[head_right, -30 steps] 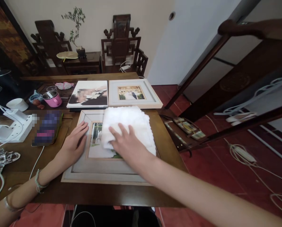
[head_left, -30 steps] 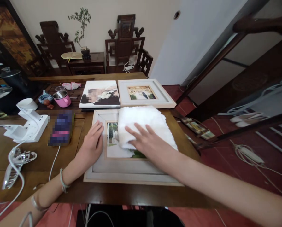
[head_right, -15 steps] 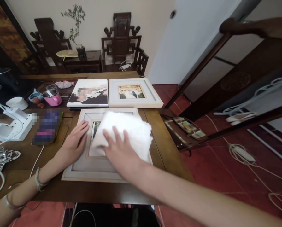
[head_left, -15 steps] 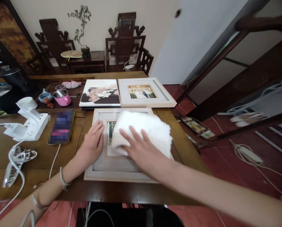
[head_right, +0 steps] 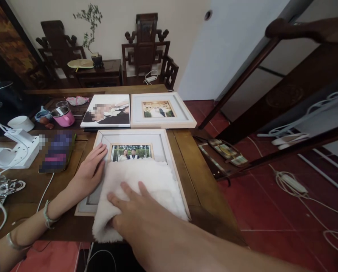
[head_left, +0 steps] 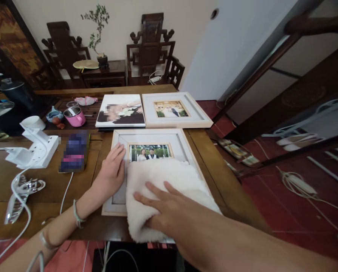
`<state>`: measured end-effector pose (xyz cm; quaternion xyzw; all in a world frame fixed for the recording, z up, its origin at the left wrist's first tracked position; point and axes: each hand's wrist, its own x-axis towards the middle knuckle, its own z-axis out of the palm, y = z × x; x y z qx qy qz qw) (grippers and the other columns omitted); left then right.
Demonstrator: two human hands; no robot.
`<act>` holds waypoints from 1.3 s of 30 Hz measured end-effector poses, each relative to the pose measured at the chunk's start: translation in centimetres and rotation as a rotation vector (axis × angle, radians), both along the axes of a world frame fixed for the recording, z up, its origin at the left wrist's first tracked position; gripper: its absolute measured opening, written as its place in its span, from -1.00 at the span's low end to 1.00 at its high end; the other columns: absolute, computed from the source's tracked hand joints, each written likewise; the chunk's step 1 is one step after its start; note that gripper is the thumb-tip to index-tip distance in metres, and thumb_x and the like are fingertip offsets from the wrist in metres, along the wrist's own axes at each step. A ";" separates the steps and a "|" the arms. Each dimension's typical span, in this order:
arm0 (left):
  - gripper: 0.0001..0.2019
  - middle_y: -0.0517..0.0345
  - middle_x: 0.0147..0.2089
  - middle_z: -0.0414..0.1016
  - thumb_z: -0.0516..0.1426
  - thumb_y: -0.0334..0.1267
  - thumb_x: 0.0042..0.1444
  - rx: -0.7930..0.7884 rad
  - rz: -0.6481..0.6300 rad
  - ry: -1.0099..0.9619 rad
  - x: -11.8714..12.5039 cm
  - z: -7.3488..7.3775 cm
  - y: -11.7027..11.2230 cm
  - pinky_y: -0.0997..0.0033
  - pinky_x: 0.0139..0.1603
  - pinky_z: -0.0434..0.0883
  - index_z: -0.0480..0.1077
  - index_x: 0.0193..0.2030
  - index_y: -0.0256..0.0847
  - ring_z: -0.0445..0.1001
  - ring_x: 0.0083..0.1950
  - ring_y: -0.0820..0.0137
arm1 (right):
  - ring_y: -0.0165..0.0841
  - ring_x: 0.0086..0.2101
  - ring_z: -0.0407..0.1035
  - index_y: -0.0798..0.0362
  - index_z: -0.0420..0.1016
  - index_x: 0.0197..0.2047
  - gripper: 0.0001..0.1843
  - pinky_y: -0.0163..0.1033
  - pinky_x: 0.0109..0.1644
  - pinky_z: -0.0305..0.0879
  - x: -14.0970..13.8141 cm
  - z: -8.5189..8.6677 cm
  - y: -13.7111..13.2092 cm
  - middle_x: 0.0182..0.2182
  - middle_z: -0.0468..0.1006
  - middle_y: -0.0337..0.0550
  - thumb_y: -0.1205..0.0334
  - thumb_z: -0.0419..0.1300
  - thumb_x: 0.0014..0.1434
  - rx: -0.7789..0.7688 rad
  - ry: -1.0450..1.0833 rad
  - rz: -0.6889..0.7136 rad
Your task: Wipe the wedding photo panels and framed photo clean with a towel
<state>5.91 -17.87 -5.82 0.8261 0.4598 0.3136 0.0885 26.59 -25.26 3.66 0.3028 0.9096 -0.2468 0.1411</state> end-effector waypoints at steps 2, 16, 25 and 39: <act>-0.62 -0.26 0.30 0.27 -0.11 -0.37 0.30 -0.020 -0.001 0.009 0.0 0.0 0.0 -0.11 0.33 0.19 0.27 0.20 -0.37 0.12 0.40 0.15 | 0.10 0.32 -0.16 -0.03 0.49 0.07 -0.38 0.35 0.27 -0.02 0.4 -0.1 0.6 0.35 0.07 -0.05 0.59 0.20 -0.07 0.019 0.072 -0.039; -0.42 -0.21 0.39 0.12 -0.22 0.01 0.37 -0.145 0.031 -0.177 0.6 2.6 -0.7 0.06 0.39 0.08 0.06 0.35 -0.36 0.10 0.41 0.20 | 0.28 0.28 -0.11 0.02 0.56 0.00 -0.65 0.48 0.20 -0.01 -3.2 -3.2 6.4 0.35 0.09 0.02 0.41 0.17 0.16 0.541 0.035 0.042; -0.31 -0.24 0.37 0.15 -0.27 0.14 0.33 -0.211 0.060 -0.229 0.5 2.5 -0.7 0.03 0.39 0.08 0.11 0.34 -0.39 0.13 0.40 0.15 | 0.21 0.30 -0.13 0.10 0.55 0.01 -0.60 0.41 0.25 -0.04 -3.4 -1.8 3.1 0.36 0.05 0.00 0.45 0.22 0.08 0.346 0.029 0.017; -0.55 -0.15 0.32 0.26 -0.12 -0.16 0.36 -0.117 -0.001 -0.109 0.6 1.9 -1.0 0.09 0.35 0.20 0.17 0.31 -0.29 0.24 0.35 0.24 | 0.01 0.32 -0.13 0.01 0.61 -0.13 -0.72 0.32 0.33 -0.16 -0.5 -2.3 2.1 0.28 0.27 -0.17 0.41 0.21 0.08 0.191 0.180 0.090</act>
